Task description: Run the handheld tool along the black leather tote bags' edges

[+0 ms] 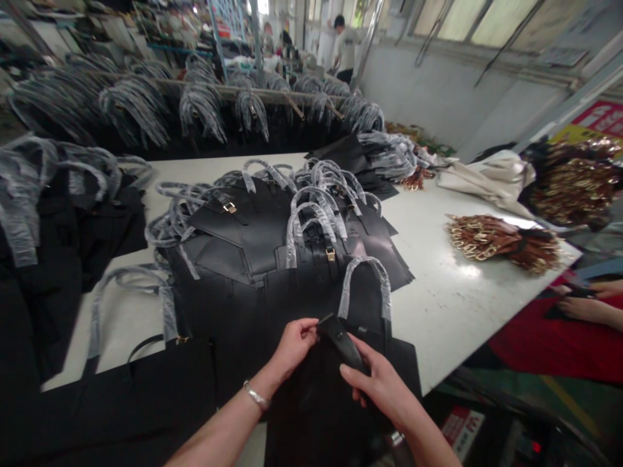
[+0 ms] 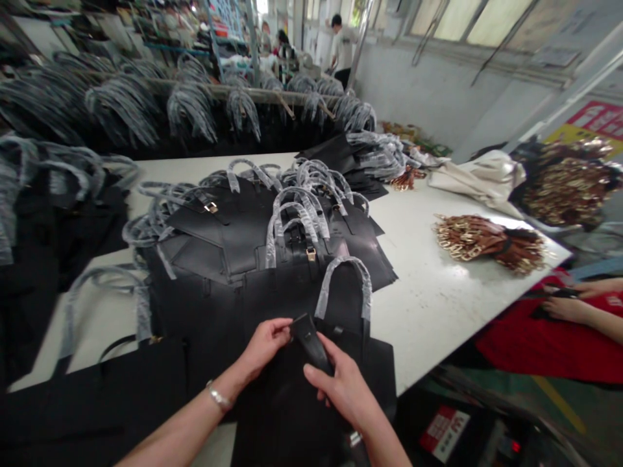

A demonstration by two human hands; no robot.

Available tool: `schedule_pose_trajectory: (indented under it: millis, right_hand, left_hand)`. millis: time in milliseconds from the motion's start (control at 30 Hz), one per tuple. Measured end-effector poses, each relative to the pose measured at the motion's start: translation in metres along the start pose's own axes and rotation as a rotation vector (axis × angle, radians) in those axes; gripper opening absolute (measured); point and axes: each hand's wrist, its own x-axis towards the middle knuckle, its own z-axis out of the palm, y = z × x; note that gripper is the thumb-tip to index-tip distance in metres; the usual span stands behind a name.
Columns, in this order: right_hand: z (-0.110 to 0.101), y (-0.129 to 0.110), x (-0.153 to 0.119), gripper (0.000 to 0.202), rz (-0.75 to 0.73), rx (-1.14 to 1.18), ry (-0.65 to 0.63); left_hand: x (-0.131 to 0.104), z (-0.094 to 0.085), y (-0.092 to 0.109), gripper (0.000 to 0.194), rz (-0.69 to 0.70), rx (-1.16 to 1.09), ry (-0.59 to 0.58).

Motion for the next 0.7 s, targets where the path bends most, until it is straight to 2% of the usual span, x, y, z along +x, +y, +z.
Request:
schedule_pose_trajectory:
  millis: [67, 167, 400, 467, 600, 700]
  right_hand:
    - [0.001, 0.002, 0.000, 0.069, 0.011, 0.005, -0.002]
    - [0.001, 0.001, -0.003, 0.068, -0.002, 0.048, 0.032]
    - [-0.013, -0.017, -0.035, 0.073, -0.180, 0.171, 0.022]
    - [-0.024, -0.018, -0.044, 0.076, -0.188, 0.199, 0.130]
    - [-0.053, -0.002, -0.053, 0.084, -0.160, 0.236, 0.508]
    - [-0.070, 0.021, -0.056, 0.087, -0.145, 0.261, 0.641]
  left_hand:
    - [0.001, -0.001, -0.003, 0.020, -0.005, 0.058, -0.058]
    - [0.003, -0.003, 0.002, 0.030, -0.058, 0.071, -0.111]
    - [-0.006, -0.009, 0.050, 0.035, -0.122, -0.185, -0.287]
    - [-0.012, -0.011, 0.064, 0.036, -0.113, -0.245, -0.274]
    - [-0.031, -0.024, 0.100, 0.031, -0.038, -0.404, -0.120]
    - [-0.055, -0.035, 0.137, 0.027, 0.074, -0.474, -0.001]
